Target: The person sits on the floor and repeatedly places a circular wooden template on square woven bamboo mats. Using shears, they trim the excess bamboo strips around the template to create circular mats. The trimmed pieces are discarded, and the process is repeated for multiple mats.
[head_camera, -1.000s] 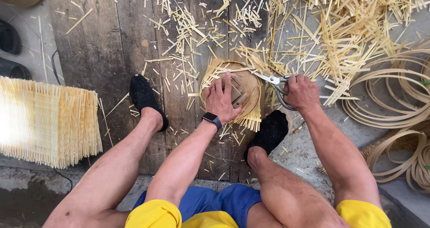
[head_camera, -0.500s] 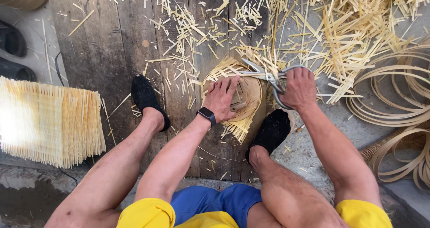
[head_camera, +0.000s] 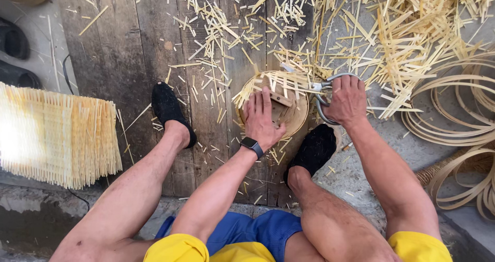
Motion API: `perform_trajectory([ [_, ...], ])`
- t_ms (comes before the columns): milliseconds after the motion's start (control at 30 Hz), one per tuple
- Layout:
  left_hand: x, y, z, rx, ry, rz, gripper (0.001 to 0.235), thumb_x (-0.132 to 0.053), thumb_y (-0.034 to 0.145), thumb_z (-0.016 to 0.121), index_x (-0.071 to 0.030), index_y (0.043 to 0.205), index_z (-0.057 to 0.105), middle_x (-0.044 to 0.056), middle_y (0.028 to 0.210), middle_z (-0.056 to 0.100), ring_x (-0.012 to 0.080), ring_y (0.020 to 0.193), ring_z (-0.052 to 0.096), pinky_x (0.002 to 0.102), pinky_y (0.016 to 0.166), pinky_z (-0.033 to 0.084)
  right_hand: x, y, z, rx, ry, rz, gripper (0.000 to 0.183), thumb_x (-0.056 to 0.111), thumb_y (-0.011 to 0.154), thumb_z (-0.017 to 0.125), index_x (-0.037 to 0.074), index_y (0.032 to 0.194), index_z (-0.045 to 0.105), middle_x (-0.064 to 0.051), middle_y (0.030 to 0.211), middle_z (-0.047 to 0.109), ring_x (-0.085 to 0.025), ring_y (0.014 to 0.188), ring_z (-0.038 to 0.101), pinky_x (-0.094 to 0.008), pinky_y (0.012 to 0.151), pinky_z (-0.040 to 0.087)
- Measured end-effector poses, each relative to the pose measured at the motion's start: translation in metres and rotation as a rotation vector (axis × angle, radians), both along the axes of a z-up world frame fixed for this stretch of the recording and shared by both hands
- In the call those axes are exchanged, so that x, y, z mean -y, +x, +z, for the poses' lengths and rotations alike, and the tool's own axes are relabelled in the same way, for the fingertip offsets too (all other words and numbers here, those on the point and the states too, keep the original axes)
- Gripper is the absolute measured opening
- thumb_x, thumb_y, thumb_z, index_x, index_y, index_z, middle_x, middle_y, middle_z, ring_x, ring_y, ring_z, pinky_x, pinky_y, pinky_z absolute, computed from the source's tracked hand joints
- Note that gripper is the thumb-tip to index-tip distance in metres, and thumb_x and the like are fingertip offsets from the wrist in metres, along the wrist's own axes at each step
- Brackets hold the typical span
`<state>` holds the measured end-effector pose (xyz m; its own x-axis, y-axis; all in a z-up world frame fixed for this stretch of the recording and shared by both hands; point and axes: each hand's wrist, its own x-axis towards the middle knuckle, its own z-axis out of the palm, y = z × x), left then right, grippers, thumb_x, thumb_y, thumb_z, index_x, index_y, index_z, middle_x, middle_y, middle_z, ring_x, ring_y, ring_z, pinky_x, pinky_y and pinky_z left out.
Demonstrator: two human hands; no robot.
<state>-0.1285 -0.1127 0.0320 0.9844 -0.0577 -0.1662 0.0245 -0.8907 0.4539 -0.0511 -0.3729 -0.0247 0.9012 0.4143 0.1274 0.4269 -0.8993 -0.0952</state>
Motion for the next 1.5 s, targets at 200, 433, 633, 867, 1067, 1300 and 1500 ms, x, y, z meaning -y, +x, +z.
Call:
perform_trajectory([
  [200,-0.018,0.011,0.003,-0.017,0.011,-0.137,0.127,-0.025,0.063,0.081,-0.004,0.161,0.002,0.034,0.155,0.034,0.0478,0.147,0.030,0.058,0.121,0.018,0.024,0.001,-0.009,-0.252,-0.126,-0.035,0.021,0.024,0.085,0.070,0.007,0.096,0.065,-0.013,0.092,0.064,-0.028,0.084,0.065,-0.044,0.068,0.055],
  [433,-0.028,0.016,0.006,-0.104,-0.033,-0.217,0.123,-0.023,0.065,0.080,-0.007,0.161,0.005,0.028,0.158,0.030,0.0453,0.150,0.026,0.058,0.121,0.018,-0.001,0.010,-0.010,-0.062,-0.097,0.036,0.046,0.039,0.066,0.071,-0.002,0.087,0.066,-0.017,0.081,0.063,-0.030,0.075,0.065,-0.042,0.065,0.057],
  [633,-0.049,0.023,0.009,-0.126,-0.033,-0.394,0.124,-0.017,0.062,0.079,-0.015,0.163,0.007,0.021,0.164,0.030,0.0382,0.152,0.027,0.056,0.117,0.022,0.015,0.018,-0.013,-0.443,-0.202,0.011,0.017,0.023,0.099,0.063,0.006,0.102,0.064,-0.014,0.093,0.066,-0.026,0.090,0.066,-0.042,0.074,0.055],
  [867,-0.055,0.037,0.008,-0.224,-0.007,-0.510,0.127,-0.011,0.057,0.076,-0.018,0.163,0.006,0.020,0.165,0.026,0.0369,0.153,0.024,0.055,0.120,0.020,-0.001,0.013,-0.003,-0.144,-0.084,0.048,0.059,0.045,0.061,0.083,-0.002,0.094,0.068,-0.017,0.089,0.065,-0.030,0.082,0.065,-0.042,0.073,0.057],
  [1067,-0.032,0.018,0.019,-0.020,0.003,-0.173,0.128,-0.026,0.057,0.084,-0.019,0.159,0.008,0.026,0.162,0.022,0.0459,0.150,0.017,0.059,0.120,0.017,0.013,0.004,-0.020,-0.262,-0.110,0.000,0.034,0.026,0.073,0.079,0.004,0.097,0.068,-0.013,0.092,0.066,-0.027,0.086,0.066,-0.041,0.070,0.057],
  [1300,0.013,0.005,0.011,-0.118,-0.084,0.502,0.136,-0.050,0.063,0.089,0.005,0.158,0.009,0.030,0.143,0.042,0.0454,0.133,0.043,0.055,0.114,0.035,0.018,-0.004,-0.010,-0.220,-0.048,-0.020,0.040,0.029,0.068,0.080,0.004,0.097,0.068,-0.012,0.094,0.064,-0.030,0.091,0.065,-0.043,0.075,0.053],
  [1500,0.002,0.011,0.019,-0.121,-0.051,0.337,0.132,-0.042,0.060,0.089,0.005,0.155,0.011,0.031,0.136,0.043,0.0475,0.125,0.045,0.052,0.108,0.039,-0.022,0.001,0.006,-0.133,-0.066,-0.041,0.056,0.047,0.064,0.082,0.000,0.091,0.068,-0.015,0.086,0.062,-0.032,0.084,0.063,-0.042,0.073,0.052],
])
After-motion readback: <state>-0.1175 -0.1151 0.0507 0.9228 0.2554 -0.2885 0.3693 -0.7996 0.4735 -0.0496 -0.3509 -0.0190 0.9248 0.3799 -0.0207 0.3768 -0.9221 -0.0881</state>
